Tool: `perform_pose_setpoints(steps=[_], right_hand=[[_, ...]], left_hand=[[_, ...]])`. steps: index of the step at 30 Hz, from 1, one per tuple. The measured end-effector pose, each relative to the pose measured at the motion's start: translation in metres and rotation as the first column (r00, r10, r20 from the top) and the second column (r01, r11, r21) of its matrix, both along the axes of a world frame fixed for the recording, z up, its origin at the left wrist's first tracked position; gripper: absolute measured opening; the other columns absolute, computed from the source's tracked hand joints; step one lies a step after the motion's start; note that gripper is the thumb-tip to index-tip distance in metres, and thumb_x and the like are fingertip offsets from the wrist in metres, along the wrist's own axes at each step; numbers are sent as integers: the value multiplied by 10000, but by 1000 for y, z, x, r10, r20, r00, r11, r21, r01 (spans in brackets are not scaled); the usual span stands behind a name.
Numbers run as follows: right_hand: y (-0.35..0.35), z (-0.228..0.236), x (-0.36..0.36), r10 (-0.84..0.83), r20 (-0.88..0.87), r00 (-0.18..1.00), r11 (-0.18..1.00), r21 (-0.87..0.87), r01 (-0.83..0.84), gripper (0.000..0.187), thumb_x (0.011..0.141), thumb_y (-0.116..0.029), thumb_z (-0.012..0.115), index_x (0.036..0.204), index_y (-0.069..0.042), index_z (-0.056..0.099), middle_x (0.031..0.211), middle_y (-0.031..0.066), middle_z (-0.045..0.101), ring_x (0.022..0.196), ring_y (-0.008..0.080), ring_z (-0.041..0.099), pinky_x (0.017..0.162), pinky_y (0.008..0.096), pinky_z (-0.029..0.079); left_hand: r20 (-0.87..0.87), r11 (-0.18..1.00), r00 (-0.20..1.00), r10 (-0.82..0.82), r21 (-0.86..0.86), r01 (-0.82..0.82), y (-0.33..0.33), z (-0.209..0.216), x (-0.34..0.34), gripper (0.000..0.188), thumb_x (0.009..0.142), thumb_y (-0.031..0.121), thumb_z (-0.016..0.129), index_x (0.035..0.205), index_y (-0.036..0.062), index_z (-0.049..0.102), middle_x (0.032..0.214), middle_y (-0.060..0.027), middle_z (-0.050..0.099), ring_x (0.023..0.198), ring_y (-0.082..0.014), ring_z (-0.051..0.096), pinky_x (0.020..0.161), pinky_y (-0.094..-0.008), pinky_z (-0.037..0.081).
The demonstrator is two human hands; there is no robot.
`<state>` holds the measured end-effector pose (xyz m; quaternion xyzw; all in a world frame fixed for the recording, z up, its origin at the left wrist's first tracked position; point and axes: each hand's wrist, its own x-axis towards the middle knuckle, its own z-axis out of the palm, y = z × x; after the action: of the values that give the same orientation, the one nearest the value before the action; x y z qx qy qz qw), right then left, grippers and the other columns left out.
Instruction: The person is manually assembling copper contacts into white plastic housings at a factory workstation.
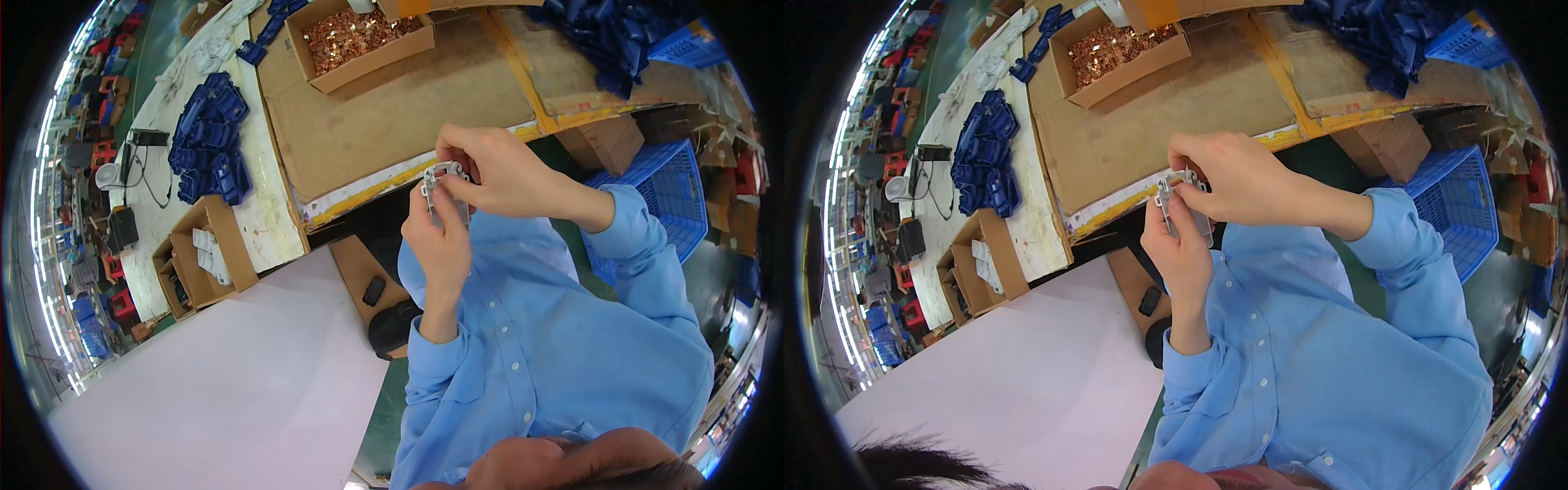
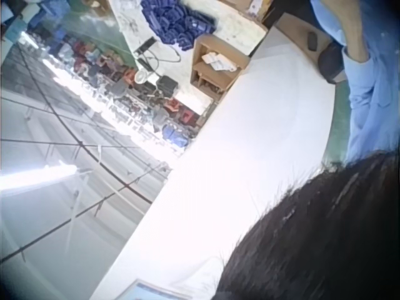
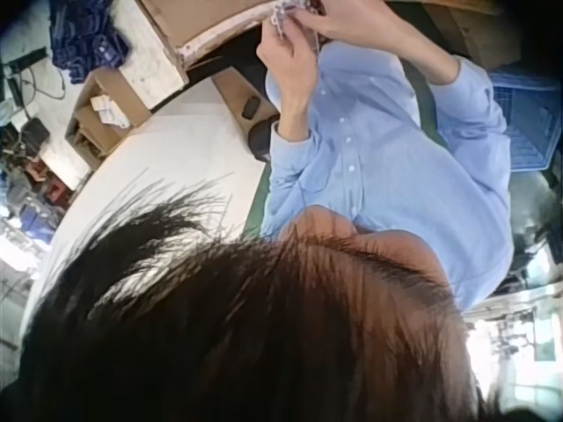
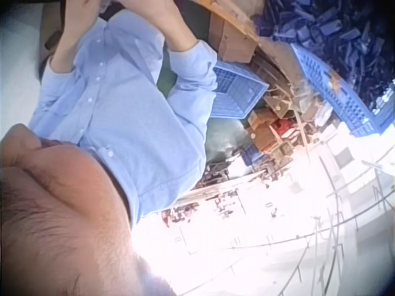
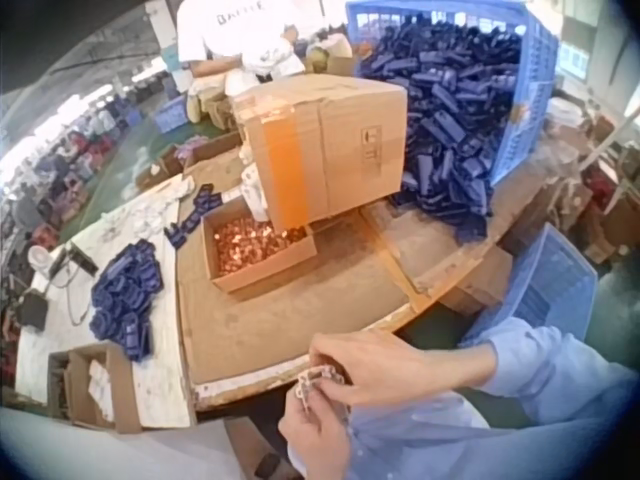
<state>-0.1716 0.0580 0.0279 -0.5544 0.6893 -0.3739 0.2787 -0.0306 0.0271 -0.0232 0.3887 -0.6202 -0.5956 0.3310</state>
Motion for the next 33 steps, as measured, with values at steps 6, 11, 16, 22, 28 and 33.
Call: perform_pose_setpoints(steps=[6, 11, 16, 22, 28, 33], right_hand=[[-3, 2, -2, -3, 105, 994, 996, 87, -6, 176, 769, -149, 641, 842, -25, 541, 691, 138, 609, 660, 323, 609, 577, 415, 458], [-6, -5, -2, 25, 49, 998, 1000, 14, -25, 187, 765, -113, 668, 778, -17, 508, 606, 91, 556, 529, 203, 543, 488, 321, 408], [-6, -3, -1, 59, 15, 998, 998, 11, -59, 194, 756, -118, 673, 769, -18, 507, 595, 103, 555, 524, 225, 544, 483, 329, 405], [-8, -4, 2, 61, -51, 997, 998, 33, -60, 197, 748, -122, 668, 756, -24, 497, 584, 108, 553, 520, 245, 543, 474, 349, 391], [-5, -7, 6, 43, 21, 999, 998, 33, -44, 187, 743, -111, 660, 780, -19, 502, 598, 113, 545, 523, 249, 538, 479, 349, 391], [-5, -6, 3, 64, 6, 998, 998, 18, -64, 179, 749, -94, 653, 811, -8, 509, 630, 116, 561, 537, 246, 547, 491, 345, 406]], left_hand=[[-29, 999, 999, 23, -30, -24, -1, 8, -1, 231, 983, 148, 476, 1048, -32, 605, 680, -67, 637, 584, -84, 603, 534, -221, 459], [-58, 1000, 998, 21, -2, -21, -1, 0, 3, 238, 987, 156, 477, 1047, -29, 616, 725, -56, 643, 602, -90, 610, 535, -217, 471], [-70, 1000, 997, 19, -7, -19, 1, 1, 9, 247, 995, 162, 471, 1060, -25, 617, 774, -53, 647, 626, -84, 609, 546, -208, 476], [-110, 1000, 994, 21, 25, -18, -1, -2, 9, 222, 964, 111, 488, 1032, -52, 623, 721, -78, 654, 607, -118, 637, 538, -227, 478], [-112, 999, 993, 30, 49, -24, -1, -2, 13, 219, 956, 114, 500, 1031, -48, 626, 729, -57, 650, 609, -94, 614, 539, -217, 467], [-143, 996, 990, 14, 93, -1, -1, -1, 13, 211, 948, 110, 527, 1061, -44, 617, 739, -31, 643, 625, -69, 592, 546, -202, 460]])
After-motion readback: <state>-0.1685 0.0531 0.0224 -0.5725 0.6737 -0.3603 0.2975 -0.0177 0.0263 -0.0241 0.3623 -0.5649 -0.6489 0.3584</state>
